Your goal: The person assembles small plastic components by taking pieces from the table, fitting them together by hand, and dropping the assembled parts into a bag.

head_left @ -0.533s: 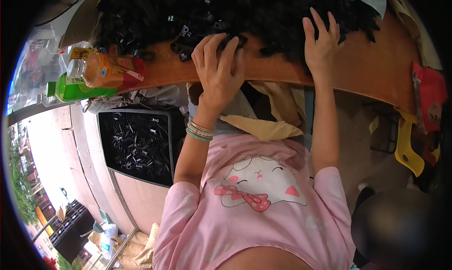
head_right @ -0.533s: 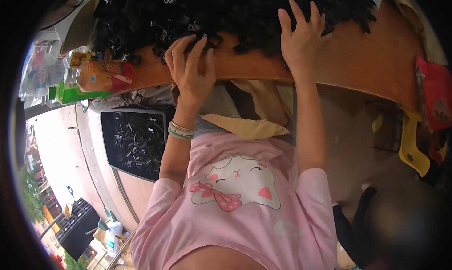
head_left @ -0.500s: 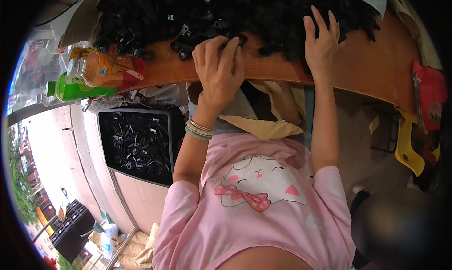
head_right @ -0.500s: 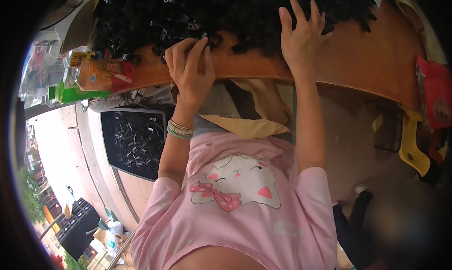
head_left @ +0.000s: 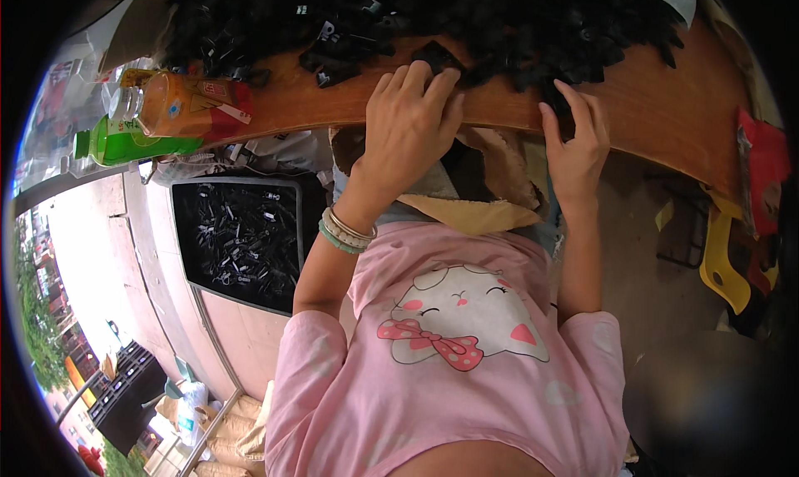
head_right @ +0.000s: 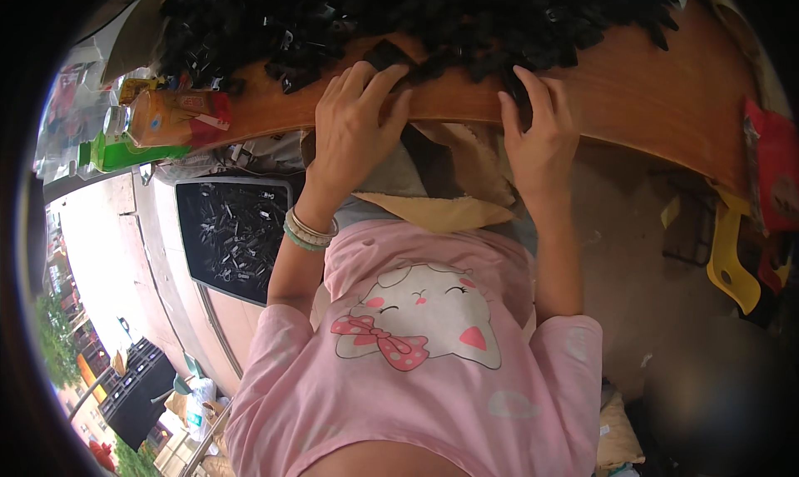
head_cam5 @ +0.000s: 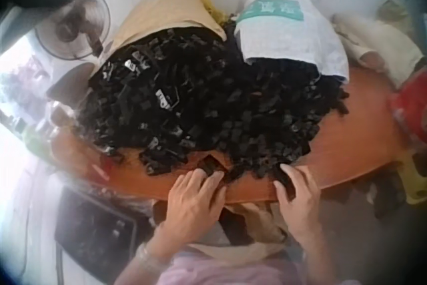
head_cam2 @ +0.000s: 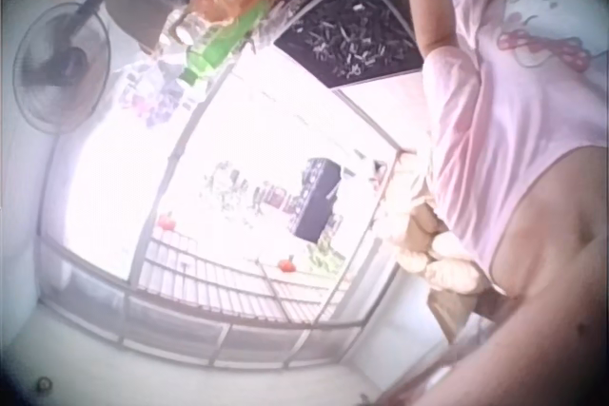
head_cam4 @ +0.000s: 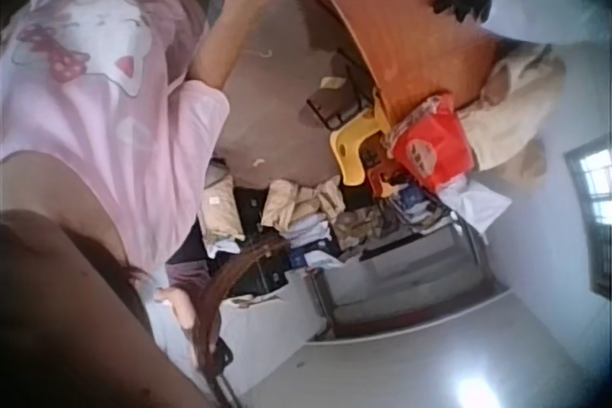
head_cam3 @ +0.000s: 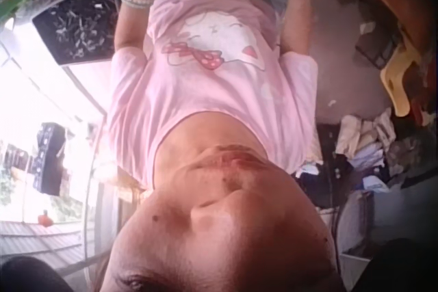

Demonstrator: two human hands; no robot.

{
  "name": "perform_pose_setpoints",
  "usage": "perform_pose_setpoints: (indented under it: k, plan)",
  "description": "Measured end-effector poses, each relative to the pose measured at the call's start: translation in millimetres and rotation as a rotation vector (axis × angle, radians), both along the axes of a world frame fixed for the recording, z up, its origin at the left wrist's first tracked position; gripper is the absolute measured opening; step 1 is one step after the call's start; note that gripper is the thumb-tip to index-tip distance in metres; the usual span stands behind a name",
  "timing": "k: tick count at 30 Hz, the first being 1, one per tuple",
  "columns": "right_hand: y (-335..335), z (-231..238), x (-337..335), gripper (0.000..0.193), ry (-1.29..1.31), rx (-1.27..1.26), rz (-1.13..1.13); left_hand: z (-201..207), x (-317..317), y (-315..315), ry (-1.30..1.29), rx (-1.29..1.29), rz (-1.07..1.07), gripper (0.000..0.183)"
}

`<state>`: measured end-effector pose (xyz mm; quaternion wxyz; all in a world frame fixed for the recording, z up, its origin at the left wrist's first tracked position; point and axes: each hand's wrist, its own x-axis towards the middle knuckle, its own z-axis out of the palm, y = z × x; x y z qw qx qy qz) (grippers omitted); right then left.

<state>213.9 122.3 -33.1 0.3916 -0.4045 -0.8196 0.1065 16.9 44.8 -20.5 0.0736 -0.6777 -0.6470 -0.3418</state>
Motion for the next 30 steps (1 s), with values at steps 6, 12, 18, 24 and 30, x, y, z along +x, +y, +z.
perform_pose_setpoints:
  k: [6, 12, 18, 24, 30]
  plan:
    - [-10, -2, 3, 0.027, 0.144, -0.101, -0.144, -6, -15, -1, -0.135, -0.019, 0.073, 0.031]
    - [-30, 1, -25, 0.030, 0.189, -0.097, 0.229, 6, -17, -6, -0.054, -0.079, 0.106, 0.026]
    - [-28, -3, -41, 0.031, 0.152, -0.087, 0.196, -1, -22, -21, -0.457, 0.079, -0.066, 0.025]
    - [-32, 27, -43, 0.030, 0.439, -0.443, 0.283, 26, -12, -35, -1.168, -0.424, -0.042, 0.029]
    - [-29, 28, -50, 0.030, 0.296, -0.204, 0.476, 29, -8, -34, -1.366, -0.515, -0.147, 0.032]
